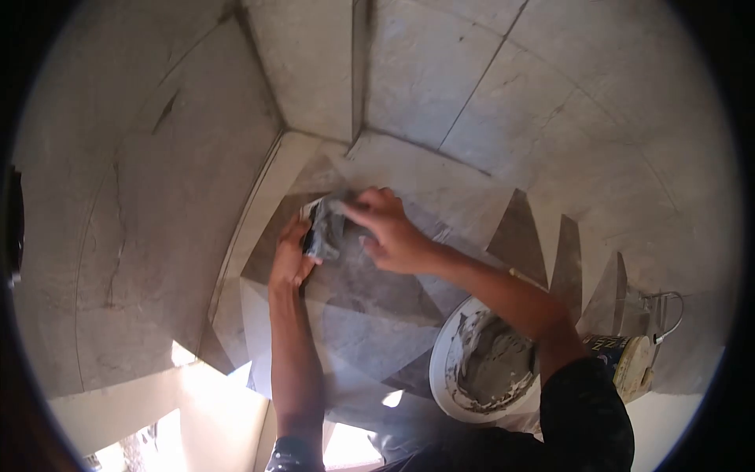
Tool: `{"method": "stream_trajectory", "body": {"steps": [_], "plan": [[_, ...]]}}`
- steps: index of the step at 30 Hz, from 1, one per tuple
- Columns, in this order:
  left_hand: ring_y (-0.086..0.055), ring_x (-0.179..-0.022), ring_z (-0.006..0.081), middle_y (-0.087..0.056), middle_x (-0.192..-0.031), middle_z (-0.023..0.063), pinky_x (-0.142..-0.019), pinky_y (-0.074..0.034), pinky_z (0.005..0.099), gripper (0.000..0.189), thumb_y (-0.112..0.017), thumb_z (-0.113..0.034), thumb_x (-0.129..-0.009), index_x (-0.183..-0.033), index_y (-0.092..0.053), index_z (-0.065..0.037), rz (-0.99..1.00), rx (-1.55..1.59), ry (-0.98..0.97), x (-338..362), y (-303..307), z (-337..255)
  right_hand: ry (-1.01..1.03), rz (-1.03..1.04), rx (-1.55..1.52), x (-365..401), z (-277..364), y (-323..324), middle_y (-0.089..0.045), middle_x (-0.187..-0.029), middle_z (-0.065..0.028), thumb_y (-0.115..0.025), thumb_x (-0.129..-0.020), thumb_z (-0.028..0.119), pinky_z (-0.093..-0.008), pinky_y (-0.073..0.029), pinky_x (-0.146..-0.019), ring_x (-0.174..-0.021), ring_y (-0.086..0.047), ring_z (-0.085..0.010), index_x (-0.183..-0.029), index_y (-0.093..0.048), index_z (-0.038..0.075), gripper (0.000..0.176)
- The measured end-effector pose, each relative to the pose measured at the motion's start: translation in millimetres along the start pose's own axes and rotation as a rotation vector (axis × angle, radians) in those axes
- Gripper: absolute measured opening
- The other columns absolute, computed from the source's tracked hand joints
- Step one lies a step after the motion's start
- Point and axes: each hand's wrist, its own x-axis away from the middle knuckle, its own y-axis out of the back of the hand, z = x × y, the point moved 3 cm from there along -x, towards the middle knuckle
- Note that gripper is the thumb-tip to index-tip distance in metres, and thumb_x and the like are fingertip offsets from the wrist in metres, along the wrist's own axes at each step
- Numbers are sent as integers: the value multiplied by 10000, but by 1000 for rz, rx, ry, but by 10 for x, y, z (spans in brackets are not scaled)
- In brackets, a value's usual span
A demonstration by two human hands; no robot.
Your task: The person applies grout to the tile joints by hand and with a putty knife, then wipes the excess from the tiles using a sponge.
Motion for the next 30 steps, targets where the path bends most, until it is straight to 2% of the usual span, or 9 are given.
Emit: {"method": "stream_trajectory", "body": {"steps": [1,6,15,17,20,23,26,28,30], "plan": [[-592,-563,166,-598,-846,113,-391,-477,285,306,-417,-91,-881,-1160,-416,35,34,1,-11,-1,-48,-22,126,19,262,-18,86,26,-447,-989,-114,-568,-619,-53,-405,-276,-888,-967,-396,-278,-1097,-583,49,489],[-582,-525,170,-598,-806,110,-383,-474,278,249,-386,-73,-882,-1102,-460,17,-20,63,9,18,-31,-17,340,-29,380,-1,93,132,-458,-973,-85,-557,-581,-82,-388,-287,-852,-949,-398,-261,-1025,-642,87,482],[-583,-527,173,-591,-797,102,-376,-463,276,244,-389,-85,-889,-1103,-452,14,-40,38,-9,35,-58,-37,41,18,13,-106,-100,34,-456,-970,-91,-510,-605,-125,-340,-336,-842,-937,-430,-248,-949,-615,36,395],[-581,-525,175,-593,-802,102,-375,-457,276,250,-392,-87,-887,-1109,-449,13,-77,76,-8,31,-8,-54,-12,18,-310,-164,-235,60,-476,-997,-93,-515,-667,-84,-349,-395,-785,-939,-460,-235,-1013,-567,31,369],[-575,-519,179,-595,-807,102,-374,-445,276,264,-398,-93,-885,-1124,-439,11,-99,128,-14,37,51,-108,-231,-227,-79,-465,-252,426,-500,-929,-114,-553,-719,2,-353,-462,-584,-776,-557,-212,-1159,-435,18,456],[-573,-516,180,-596,-810,102,-373,-438,276,288,-404,-102,-884,-1147,-420,14,-82,141,-7,33,91,-105,2,-507,436,-928,-433,785,-536,-962,-217,-573,-717,67,-433,-480,-620,-738,-585,-342,-1205,-381,-27,532],[-573,-518,178,-596,-813,102,-369,-434,275,318,-410,-109,-883,-1173,-398,22,-97,140,-9,35,94,-105,0,-529,535,-1289,-426,1002,-545,-980,-238,-574,-711,86,-470,-480,-622,-726,-581,-398,-1240,-345,-32,588],[-573,-519,177,-597,-815,103,-366,-432,275,332,-413,-112,-883,-1183,-389,27,-121,136,-7,46,94,-116,18,-582,769,-1428,-407,1055,-611,-867,-205,-594,-693,76,-408,-492,-538,-581,-599,-333,-1297,-310,-11,673],[-578,-526,178,-596,-818,103,-362,-429,275,347,-415,-111,-883,-1196,-379,32,-129,138,0,47,94,-116,-49,-555,840,-1506,-443,1000,-607,-826,-196,-597,-663,83,-418,-484,-501,-565,-601,-328,-1303,-307,-20,711]]}}
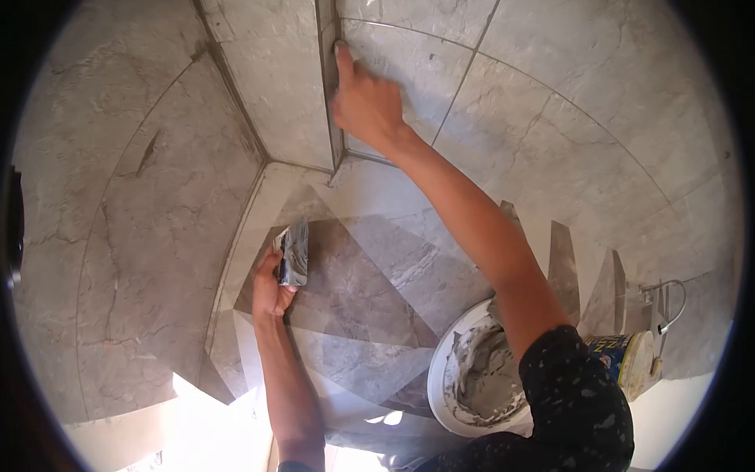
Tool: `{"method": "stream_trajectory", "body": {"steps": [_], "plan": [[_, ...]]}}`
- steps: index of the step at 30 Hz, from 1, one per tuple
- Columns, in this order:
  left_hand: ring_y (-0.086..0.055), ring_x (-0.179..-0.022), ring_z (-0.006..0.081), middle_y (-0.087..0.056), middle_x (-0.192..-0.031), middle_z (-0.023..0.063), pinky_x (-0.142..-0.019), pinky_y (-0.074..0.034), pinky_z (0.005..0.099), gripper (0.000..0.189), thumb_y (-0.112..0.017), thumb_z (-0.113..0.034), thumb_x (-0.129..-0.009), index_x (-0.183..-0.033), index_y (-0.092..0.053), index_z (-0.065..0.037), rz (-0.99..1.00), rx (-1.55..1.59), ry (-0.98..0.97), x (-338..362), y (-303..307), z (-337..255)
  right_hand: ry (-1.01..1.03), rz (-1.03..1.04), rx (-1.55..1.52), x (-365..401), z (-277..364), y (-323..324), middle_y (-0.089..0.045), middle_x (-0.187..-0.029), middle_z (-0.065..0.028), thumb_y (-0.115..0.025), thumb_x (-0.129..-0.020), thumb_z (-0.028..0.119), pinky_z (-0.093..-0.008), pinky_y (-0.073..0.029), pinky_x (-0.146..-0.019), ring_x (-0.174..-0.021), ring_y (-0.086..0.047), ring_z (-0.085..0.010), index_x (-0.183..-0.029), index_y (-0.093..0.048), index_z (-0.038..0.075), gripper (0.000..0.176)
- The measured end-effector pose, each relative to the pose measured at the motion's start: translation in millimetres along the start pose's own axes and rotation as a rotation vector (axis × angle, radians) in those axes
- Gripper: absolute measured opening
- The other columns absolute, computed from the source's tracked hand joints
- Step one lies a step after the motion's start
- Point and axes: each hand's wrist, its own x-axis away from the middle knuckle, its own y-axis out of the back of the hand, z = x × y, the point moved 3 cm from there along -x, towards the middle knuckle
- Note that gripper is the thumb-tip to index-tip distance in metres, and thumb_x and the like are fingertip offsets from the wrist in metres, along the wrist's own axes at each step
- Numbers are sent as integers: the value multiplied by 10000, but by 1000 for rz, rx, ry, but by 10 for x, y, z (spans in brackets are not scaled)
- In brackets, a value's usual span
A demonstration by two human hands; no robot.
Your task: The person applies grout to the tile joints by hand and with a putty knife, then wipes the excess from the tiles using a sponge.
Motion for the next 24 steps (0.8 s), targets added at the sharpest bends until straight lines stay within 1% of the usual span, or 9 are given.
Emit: {"method": "stream_trajectory", "body": {"steps": [3,5,7,11,13,16,18,21,24], "plan": [[-609,-625,159,-611,-912,117,-393,-437,240,330,-365,-113,-880,-1176,-440,13,11,-38,-13,4,18,6,-7,66,138,156,15,-169,-607,-758,-172,-608,-613,98,-408,-473,-448,-530,-603,-299,-1321,-292,-38,787],[-609,-624,160,-611,-912,119,-392,-435,239,338,-364,-112,-878,-1183,-435,16,32,-36,-18,-1,28,6,20,84,191,344,11,-280,-611,-731,-159,-616,-594,106,-389,-471,-431,-512,-603,-276,-1331,-279,-47,825],[-608,-622,160,-610,-912,122,-391,-433,238,346,-362,-111,-877,-1190,-430,20,55,-37,-21,-10,23,5,75,359,200,529,12,-339,-606,-709,-156,-625,-598,117,-392,-485,-459,-523,-605,-283,-1333,-264,-71,840],[-608,-624,167,-607,-912,134,-392,-434,238,364,-360,-112,-868,-1200,-418,27,56,-37,-38,-15,48,5,78,230,90,382,-41,-87,-600,-679,-161,-626,-616,119,-401,-485,-466,-525,-602,-301,-1335,-270,-56,821],[-608,-624,169,-606,-912,138,-392,-435,238,368,-360,-113,-865,-1199,-417,29,52,-42,-31,-15,37,20,86,51,52,102,-23,169,-594,-656,-167,-629,-627,117,-411,-485,-472,-533,-600,-321,-1335,-279,-37,804],[-608,-622,170,-605,-912,140,-394,-437,241,370,-366,-116,-862,-1198,-417,30,61,-40,-42,-7,2,-6,46,106,55,-170,-16,272,-612,-758,-184,-590,-690,133,-443,-493,-536,-578,-593,-358,-1352,-260,-3,752],[-572,-499,187,-596,-806,112,-360,-447,283,363,-410,-105,-876,-1200,-364,55,25,22,-18,-11,3,-3,15,172,75,-156,-19,219,-612,-733,-165,-593,-687,133,-444,-493,-530,-560,-592,-347,-1345,-269,-4,746],[-572,-500,185,-596,-800,109,-359,-445,279,357,-420,-112,-879,-1189,-371,58,46,15,-23,-27,29,9,73,132,159,53,-52,6,-610,-708,-147,-595,-678,125,-433,-490,-508,-540,-595,-326,-1351,-268,-1,759],[-573,-503,183,-596,-796,108,-361,-446,277,352,-430,-119,-881,-1185,-377,50,31,14,-18,-31,49,17,88,203,145,448,-102,-310,-598,-623,-149,-575,-646,80,-398,-477,-459,-501,-600,-286,-1345,-279,-23,766]]}}
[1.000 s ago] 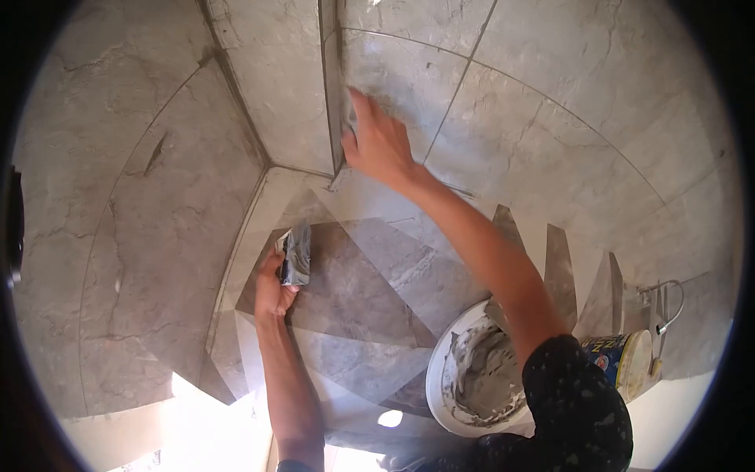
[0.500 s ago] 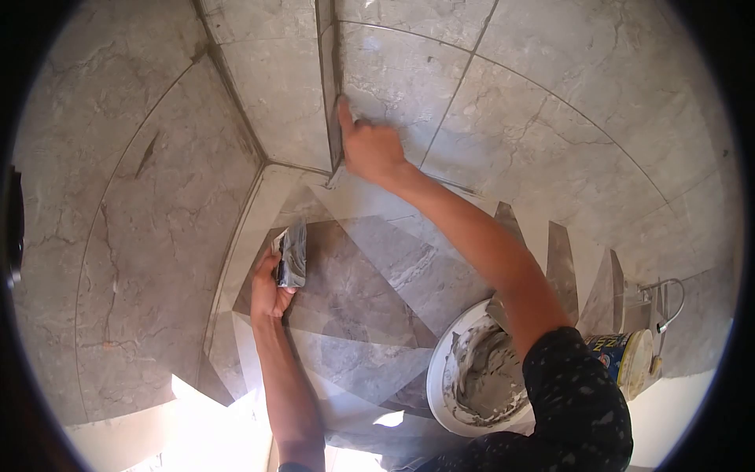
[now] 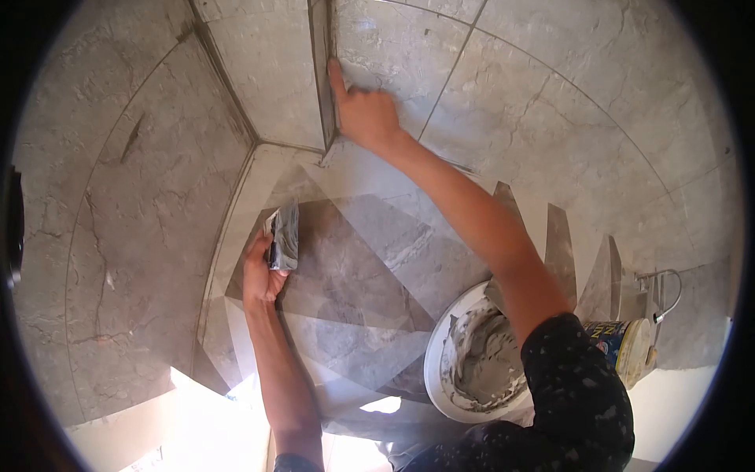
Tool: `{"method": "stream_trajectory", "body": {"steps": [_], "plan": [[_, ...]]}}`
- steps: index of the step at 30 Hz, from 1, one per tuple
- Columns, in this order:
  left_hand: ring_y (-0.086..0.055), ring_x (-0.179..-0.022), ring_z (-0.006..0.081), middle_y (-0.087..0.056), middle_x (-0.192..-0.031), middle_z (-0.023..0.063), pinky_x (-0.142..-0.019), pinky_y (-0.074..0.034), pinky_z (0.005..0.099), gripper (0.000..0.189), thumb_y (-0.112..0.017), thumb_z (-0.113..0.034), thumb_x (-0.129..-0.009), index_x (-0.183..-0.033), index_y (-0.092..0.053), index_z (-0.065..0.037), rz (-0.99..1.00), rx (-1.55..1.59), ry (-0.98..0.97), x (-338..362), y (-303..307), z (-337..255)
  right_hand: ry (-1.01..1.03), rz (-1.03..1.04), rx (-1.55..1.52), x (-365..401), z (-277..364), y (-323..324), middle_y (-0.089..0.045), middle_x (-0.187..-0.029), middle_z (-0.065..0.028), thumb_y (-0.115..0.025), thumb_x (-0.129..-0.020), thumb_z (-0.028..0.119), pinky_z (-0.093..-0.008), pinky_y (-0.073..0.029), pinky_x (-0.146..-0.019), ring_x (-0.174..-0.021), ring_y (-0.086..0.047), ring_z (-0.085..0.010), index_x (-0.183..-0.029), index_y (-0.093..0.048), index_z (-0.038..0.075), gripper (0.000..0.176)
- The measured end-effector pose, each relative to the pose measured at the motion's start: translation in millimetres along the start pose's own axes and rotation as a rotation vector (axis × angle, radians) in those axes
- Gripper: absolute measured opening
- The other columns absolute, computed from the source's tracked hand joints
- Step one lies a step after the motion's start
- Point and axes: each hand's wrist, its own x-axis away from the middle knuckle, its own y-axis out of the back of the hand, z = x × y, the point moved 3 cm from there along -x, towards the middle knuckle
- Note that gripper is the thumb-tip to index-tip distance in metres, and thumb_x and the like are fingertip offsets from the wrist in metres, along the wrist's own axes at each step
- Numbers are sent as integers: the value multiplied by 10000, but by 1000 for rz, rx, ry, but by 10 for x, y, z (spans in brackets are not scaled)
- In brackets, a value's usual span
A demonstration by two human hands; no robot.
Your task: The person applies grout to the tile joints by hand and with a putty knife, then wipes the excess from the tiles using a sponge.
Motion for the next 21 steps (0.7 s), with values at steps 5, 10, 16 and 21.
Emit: {"method": "stream_trajectory", "body": {"steps": [5,10,16,21], "plan": [[-581,-526,183,-597,-812,111,-365,-447,282,327,-429,-119,-882,-1166,-404,40,-13,8,6,15,-32,-10,22,386,4,402,66,-408,-611,-657,-155,-553,-669,81,-401,-483,-487,-513,-598,-295,-1374,-228,-9,781],[-594,-601,157,-611,-887,123,-400,-429,234,338,-366,-119,-876,-1179,-431,19,52,-60,5,12,-13,-11,-21,188,-150,286,65,42,-610,-659,-164,-593,-663,118,-416,-484,-496,-555,-605,-310,-1377,-232,20,806],[-591,-603,151,-610,-882,113,-402,-426,225,320,-380,-133,-887,-1163,-437,18,53,-80,-6,23,-35,-18,-39,-17,-100,-188,-50,309,-608,-657,-168,-615,-661,139,-419,-483,-488,-556,-601,-323,-1369,-238,30,810],[-589,-595,178,-602,-858,109,-396,-435,280,292,-411,-113,-882,-1142,-447,15,-68,-29,-6,-7,52,15,-33,164,-24,193,5,-96,-614,-702,-185,-606,-670,119,-412,-486,-508,-596,-611,-323,-1379,-222,34,811]]}}
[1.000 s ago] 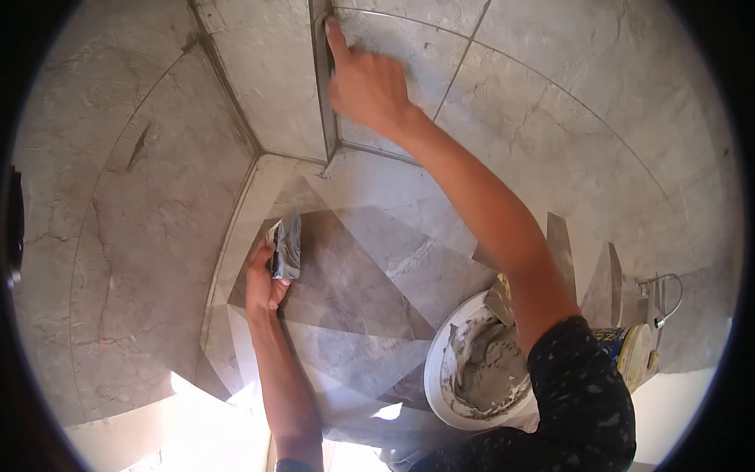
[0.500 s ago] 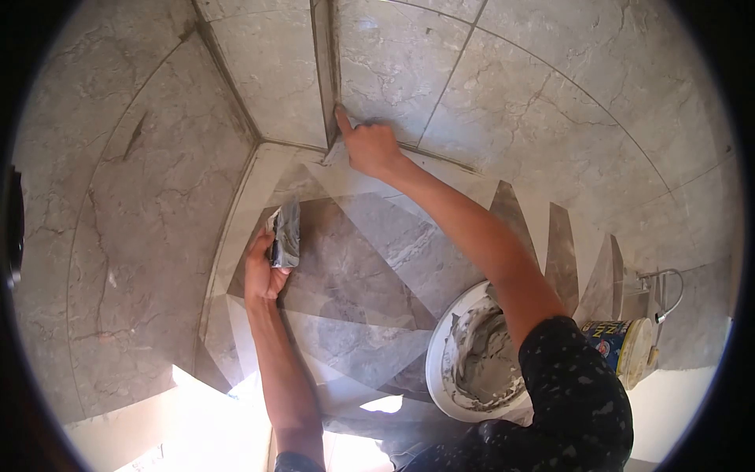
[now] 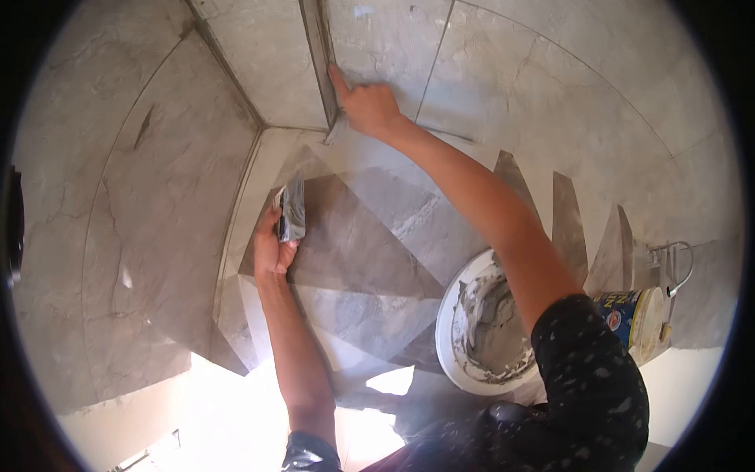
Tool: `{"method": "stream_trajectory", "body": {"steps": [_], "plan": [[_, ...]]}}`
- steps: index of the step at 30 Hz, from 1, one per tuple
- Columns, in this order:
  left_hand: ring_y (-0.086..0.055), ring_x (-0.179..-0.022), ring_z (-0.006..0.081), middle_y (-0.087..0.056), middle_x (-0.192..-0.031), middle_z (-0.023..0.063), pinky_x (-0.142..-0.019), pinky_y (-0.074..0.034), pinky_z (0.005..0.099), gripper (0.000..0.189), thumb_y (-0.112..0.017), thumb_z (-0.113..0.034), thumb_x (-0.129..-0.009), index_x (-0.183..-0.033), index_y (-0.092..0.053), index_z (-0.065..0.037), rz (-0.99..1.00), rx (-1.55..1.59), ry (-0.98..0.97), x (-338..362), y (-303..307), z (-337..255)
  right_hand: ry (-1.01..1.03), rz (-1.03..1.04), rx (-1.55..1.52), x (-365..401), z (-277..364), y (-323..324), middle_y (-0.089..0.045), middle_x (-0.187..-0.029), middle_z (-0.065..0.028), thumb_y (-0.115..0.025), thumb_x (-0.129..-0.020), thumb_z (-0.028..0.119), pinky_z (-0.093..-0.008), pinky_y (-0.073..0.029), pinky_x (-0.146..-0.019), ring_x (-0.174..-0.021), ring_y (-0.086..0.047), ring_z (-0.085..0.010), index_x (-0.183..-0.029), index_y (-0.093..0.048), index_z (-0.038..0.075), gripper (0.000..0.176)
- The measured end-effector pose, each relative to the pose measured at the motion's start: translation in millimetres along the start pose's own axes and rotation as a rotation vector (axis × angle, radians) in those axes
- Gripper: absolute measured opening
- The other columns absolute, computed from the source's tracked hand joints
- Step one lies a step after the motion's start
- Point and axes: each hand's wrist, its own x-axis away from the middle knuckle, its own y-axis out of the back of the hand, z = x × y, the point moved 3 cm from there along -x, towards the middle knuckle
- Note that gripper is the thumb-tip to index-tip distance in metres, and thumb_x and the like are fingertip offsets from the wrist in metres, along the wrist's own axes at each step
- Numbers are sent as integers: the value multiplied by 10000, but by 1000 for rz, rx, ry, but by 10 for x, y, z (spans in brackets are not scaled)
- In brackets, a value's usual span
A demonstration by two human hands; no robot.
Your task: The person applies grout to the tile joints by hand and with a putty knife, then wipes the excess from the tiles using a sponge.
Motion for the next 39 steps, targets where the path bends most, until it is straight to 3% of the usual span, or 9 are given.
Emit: {"method": "stream_trajectory", "body": {"steps": [3,7,11,13,15,18,31,37,39], "plan": [[-581,-586,171,-595,-828,102,-389,-430,288,246,-433,-126,-879,-1085,-469,4,96,-11,3,-36,1,-14,-17,313,-124,529,101,-35,-609,-690,-147,-573,-689,64,-382,-474,-531,-596,-601,-278,-1392,-200,23,798],[-577,-558,171,-592,-809,90,-396,-445,278,225,-433,-134,-878,-1053,-470,2,115,-80,48,93,-210,26,57,427,-1037,1186,487,743,-548,-646,-100,-579,-723,16,-318,-448,-532,-526,-528,-248,-1415,-187,94,799],[-588,-573,170,-595,-823,94,-405,-453,269,239,-417,-122,-866,-1065,-464,2,202,26,166,545,-633,29,130,584,-815,1598,563,1113,-566,-713,-102,-578,-707,43,-371,-475,-587,-635,-561,-248,-1375,-310,138,726],[-588,-577,168,-600,-834,98,-407,-450,270,239,-400,-105,-867,-1073,-464,-1,150,-49,203,677,-577,-46,307,249,-730,1739,521,1209,-556,-739,-86,-567,-696,7,-375,-477,-597,-689,-561,-225,-1299,-435,119,627],[-583,-580,168,-601,-839,101,-408,-444,273,239,-396,-99,-871,-1079,-462,-2,143,-180,125,769,-659,-235,282,203,-718,1807,512,1229,-551,-888,-92,-558,-678,-43,-357,-474,-709,-839,-553,-221,-1207,-528,86,546],[-573,-592,156,-586,-839,101,-416,-454,275,231,-395,-80,-865,-1068,-466,4,147,-455,88,911,-880,-432,-30,96,-1187,1845,522,1176,-453,-1108,-119,-548,-677,-89,-323,-387,-890,-1043,-469,-249,-1166,-554,46,507],[-553,-623,120,-589,-859,86,-429,-391,228,265,-379,-113,-889,-1092,-487,19,-1,-780,210,765,-1025,-627,-255,-49,-1325,1920,1008,993,-419,-1060,-101,-528,-630,-138,-333,-338,-882,-1017,-418,-237,-1108,-600,105,540],[-548,-610,96,-594,-868,82,-423,-386,207,280,-357,-133,-896,-1098,-488,9,-47,-710,252,663,-937,-642,-412,1,-1740,1843,1006,907,-449,-1042,-98,-532,-624,-107,-370,-372,-859,-1040,-423,-270,-1120,-600,109,545],[-549,-604,96,-594,-865,80,-413,-389,208,288,-345,-137,-898,-1104,-484,6,-33,-712,259,644,-945,-664,-158,-122,-1114,1778,1013,942,-472,-1023,-86,-590,-588,-82,-414,-361,-836,-1000,-451,-267,-1113,-592,116,561]]}}
